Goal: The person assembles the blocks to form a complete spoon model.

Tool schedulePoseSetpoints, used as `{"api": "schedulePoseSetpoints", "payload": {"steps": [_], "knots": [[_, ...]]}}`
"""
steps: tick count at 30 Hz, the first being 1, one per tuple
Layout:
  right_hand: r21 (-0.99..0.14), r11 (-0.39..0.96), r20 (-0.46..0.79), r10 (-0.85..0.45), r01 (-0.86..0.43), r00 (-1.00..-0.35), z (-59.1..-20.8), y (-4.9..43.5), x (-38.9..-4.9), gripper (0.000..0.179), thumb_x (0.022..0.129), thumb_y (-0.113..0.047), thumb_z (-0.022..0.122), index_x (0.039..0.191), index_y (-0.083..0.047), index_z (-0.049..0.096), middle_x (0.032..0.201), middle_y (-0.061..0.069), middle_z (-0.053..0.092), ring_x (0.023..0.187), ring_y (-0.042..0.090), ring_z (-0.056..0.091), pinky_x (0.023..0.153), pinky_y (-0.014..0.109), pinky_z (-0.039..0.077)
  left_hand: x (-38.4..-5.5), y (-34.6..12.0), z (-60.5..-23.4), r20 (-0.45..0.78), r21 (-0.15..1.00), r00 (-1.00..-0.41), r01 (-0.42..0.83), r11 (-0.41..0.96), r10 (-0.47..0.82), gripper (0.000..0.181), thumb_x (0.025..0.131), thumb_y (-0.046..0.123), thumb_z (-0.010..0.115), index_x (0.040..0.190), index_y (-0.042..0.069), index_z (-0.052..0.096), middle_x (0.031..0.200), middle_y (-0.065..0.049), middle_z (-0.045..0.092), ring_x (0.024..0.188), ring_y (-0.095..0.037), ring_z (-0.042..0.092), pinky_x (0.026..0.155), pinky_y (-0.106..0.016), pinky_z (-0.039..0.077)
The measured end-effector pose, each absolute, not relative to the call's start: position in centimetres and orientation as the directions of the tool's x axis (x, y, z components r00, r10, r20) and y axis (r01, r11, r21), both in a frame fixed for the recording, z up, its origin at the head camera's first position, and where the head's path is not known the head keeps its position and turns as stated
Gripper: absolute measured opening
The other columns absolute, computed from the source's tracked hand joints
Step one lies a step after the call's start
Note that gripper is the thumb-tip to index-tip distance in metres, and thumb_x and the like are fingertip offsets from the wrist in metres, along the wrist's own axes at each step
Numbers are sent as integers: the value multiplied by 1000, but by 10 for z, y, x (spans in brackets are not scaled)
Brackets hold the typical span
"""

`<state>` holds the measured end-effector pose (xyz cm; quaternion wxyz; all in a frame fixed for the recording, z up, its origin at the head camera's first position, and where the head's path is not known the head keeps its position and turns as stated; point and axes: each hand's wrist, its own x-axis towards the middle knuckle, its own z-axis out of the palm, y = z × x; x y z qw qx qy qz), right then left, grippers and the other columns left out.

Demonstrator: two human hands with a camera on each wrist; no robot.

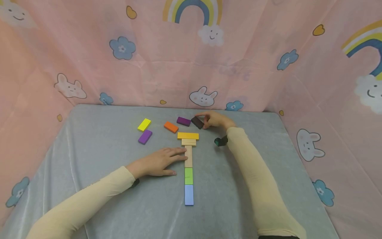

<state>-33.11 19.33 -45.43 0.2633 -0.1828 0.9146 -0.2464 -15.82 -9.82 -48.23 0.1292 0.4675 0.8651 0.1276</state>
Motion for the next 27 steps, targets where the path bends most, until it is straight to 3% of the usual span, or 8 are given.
{"api": "schedulePoseSetpoints", "payload": {"steps": [11,21,27], "knots": [[-585,784,-332,-465,-208,-821,-458,197,-331,64,85,-11,76,143,-22,52,90,6,61,82,21,54,73,28,46,-157,-98,-481,-93,340,-528,780,526,844,66,97,45,58,155,28,32,167,1,20,151,-23,29,123,-46,29],[-656,742,-255,-393,-141,-884,-462,203,-315,65,78,-21,84,137,-19,56,134,7,60,106,25,58,90,37,52,-157,-97,-481,-99,338,-532,777,531,841,66,97,45,59,155,27,32,167,1,21,151,-23,30,123,-46,29],[-660,738,-210,-357,-138,-910,-466,204,-306,67,74,-24,87,134,-18,57,114,8,64,99,24,57,83,34,51,-157,-98,-482,-100,342,-532,775,531,841,66,97,45,58,155,28,32,167,1,20,152,-23,29,123,-46,29]]}}
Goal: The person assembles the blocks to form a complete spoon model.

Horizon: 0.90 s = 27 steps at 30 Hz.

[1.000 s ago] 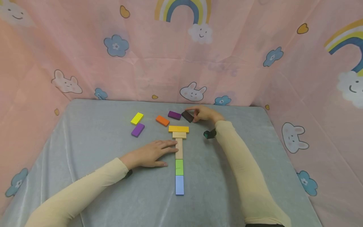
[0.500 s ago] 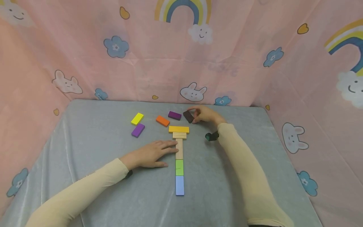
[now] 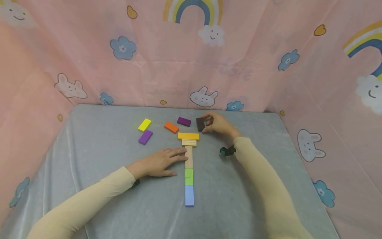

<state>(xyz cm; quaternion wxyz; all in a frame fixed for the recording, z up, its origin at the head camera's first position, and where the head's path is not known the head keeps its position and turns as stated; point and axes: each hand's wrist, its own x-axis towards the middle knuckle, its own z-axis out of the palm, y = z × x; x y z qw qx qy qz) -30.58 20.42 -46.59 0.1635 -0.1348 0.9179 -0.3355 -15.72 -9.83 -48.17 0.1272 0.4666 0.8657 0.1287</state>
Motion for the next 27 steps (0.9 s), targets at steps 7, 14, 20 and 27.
{"api": "schedulePoseSetpoints", "payload": {"steps": [7,14,20,27], "knots": [[-658,733,-181,-375,-171,-909,-472,204,-298,66,72,-27,89,128,-15,57,99,6,62,89,22,56,76,32,48,-158,-98,-483,-102,327,-528,782,530,843,66,98,47,57,156,28,31,167,1,20,151,-23,29,123,-46,29],[-667,725,-177,-375,-169,-910,-478,204,-298,66,70,-26,90,127,-14,58,99,7,62,89,21,56,77,31,49,-158,-97,-482,-98,326,-528,784,529,843,66,98,47,56,155,28,31,167,1,19,151,-23,30,123,-46,29],[-672,720,-170,-375,-171,-911,-480,203,-297,66,71,-27,90,126,-14,57,102,7,62,92,22,56,80,33,49,-157,-97,-482,-93,324,-529,785,528,844,66,97,46,57,155,27,31,167,0,21,151,-24,30,123,-47,30],[-669,724,-174,-373,-169,-911,-481,202,-294,67,72,-26,89,127,-13,54,105,8,61,93,22,55,80,33,48,-156,-98,-480,-63,338,-520,792,509,852,66,97,43,60,154,23,34,166,-4,24,150,-27,32,121,-50,32]]}}
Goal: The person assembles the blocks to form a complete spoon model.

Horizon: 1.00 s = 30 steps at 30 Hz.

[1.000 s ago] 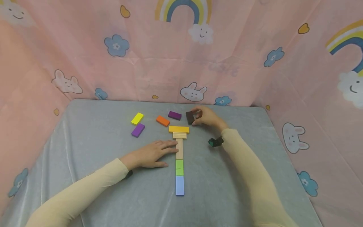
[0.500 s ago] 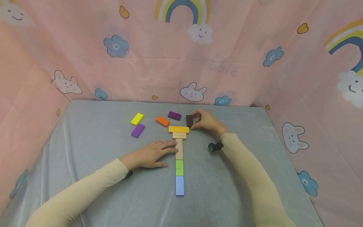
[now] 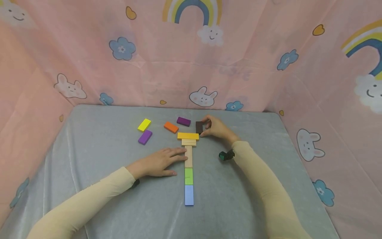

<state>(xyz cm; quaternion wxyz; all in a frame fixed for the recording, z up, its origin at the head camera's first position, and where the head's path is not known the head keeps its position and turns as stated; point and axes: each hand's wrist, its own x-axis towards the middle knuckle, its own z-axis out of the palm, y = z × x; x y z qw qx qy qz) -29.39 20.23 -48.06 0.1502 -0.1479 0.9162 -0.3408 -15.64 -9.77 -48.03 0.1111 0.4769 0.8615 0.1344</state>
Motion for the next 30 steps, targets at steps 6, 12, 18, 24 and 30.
{"api": "schedulePoseSetpoints", "payload": {"steps": [6,12,18,24,30], "knots": [[-659,729,-178,-388,-184,-904,-481,201,-293,66,74,-22,87,128,-11,51,105,9,58,94,22,53,81,33,46,-156,-98,-480,-70,334,-527,788,518,847,66,97,44,60,155,24,34,166,-3,23,150,-27,32,121,-49,32],[-640,744,-187,-393,-191,-900,-481,200,-292,68,75,-24,86,130,-10,49,107,9,57,95,22,52,82,33,45,-157,-98,-482,-75,328,-527,789,520,847,67,97,45,59,155,25,33,166,-2,22,150,-26,32,122,-49,31],[-629,751,-191,-400,-201,-897,-480,200,-290,70,76,-25,86,132,-9,48,114,10,57,98,22,52,85,33,46,-157,-98,-482,-80,323,-524,791,519,848,67,97,46,58,155,25,32,167,-2,22,150,-26,32,122,-48,31],[-617,760,-194,-401,-207,-895,-479,200,-290,71,76,-26,85,133,-8,48,118,11,55,101,23,51,87,35,47,-158,-98,-482,-66,323,-519,797,510,852,67,97,46,59,154,24,34,166,-3,23,149,-26,34,121,-48,33],[-609,761,-185,-408,-222,-894,-480,200,-290,72,76,-27,86,133,-6,48,120,11,54,101,23,51,88,34,47,-159,-98,-481,-64,322,-519,798,510,853,67,96,46,59,154,24,35,166,-3,24,148,-25,35,121,-47,33]]}}
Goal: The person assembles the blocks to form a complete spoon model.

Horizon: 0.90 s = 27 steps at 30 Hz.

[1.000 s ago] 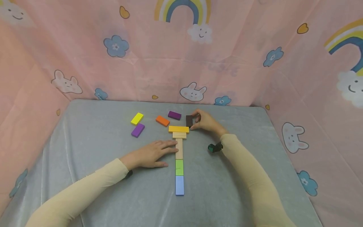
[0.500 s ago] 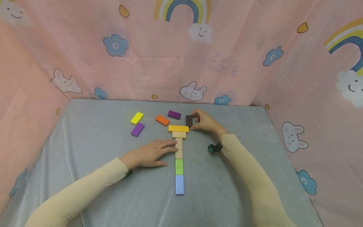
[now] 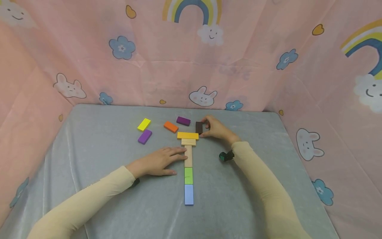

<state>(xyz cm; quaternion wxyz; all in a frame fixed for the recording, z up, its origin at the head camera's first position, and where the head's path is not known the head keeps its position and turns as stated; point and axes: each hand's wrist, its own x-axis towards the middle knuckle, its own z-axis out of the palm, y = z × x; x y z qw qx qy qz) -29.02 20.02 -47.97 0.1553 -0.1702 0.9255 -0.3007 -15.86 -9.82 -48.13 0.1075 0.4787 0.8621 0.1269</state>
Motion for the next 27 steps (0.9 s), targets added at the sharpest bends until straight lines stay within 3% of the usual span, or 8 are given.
{"api": "schedulePoseSetpoints", "payload": {"steps": [13,27], "knots": [[-569,783,-171,-412,-252,-895,-479,198,-288,71,76,-29,85,133,-7,50,119,10,54,100,23,50,87,33,46,-157,-99,-478,-75,331,-518,793,511,852,66,96,46,60,154,23,35,166,-4,24,149,-26,35,121,-47,33],[-504,818,-182,-416,-278,-891,-468,195,-284,72,77,-29,85,134,-5,48,128,13,52,104,26,53,94,40,51,-157,-98,-477,-74,332,-529,786,521,846,67,96,45,61,154,23,35,166,-3,24,149,-26,35,120,-47,34]]}}
